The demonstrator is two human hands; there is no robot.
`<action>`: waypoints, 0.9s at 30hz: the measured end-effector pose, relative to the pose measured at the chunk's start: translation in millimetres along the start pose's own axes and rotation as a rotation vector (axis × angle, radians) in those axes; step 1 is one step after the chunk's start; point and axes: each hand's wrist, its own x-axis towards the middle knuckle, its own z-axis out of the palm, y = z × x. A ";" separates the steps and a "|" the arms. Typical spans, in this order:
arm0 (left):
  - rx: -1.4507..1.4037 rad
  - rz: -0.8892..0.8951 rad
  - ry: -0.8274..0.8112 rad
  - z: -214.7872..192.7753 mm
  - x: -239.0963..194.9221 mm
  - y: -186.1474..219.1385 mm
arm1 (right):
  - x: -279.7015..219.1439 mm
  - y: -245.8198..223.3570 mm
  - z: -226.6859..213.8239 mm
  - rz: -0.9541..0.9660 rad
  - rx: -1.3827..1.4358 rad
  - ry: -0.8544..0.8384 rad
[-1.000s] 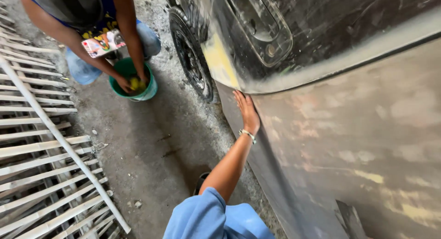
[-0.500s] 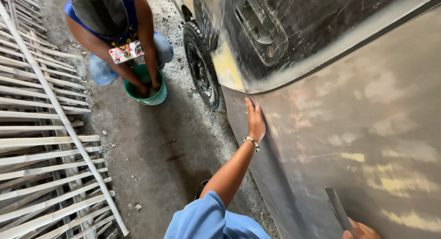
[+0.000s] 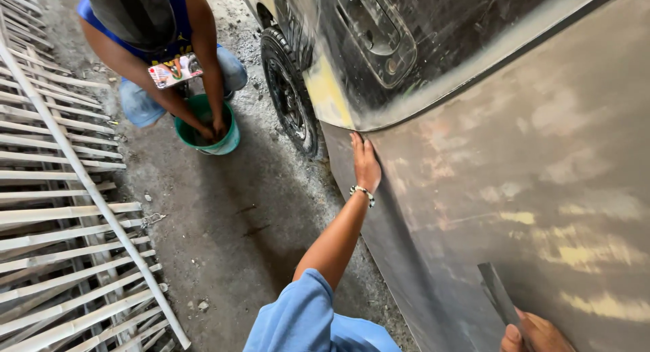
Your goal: Sanding the body of a van to prepare the surface for painting or finishing.
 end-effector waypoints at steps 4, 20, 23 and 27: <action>-0.067 -0.014 -0.042 -8.2 -5.7 19.2 | -5.1 -31.6 9.0 -0.168 -0.077 0.150; -0.102 0.002 0.034 -2.0 5.6 -23.4 | -3.1 -295.9 100.4 -0.799 -0.435 0.755; -0.161 -0.024 0.031 -5.8 6.1 -20.5 | -1.5 -293.7 100.3 -0.833 -0.429 0.764; -0.212 -0.041 0.002 -9.0 8.0 -15.3 | -1.1 -291.7 103.7 -0.828 -0.451 0.814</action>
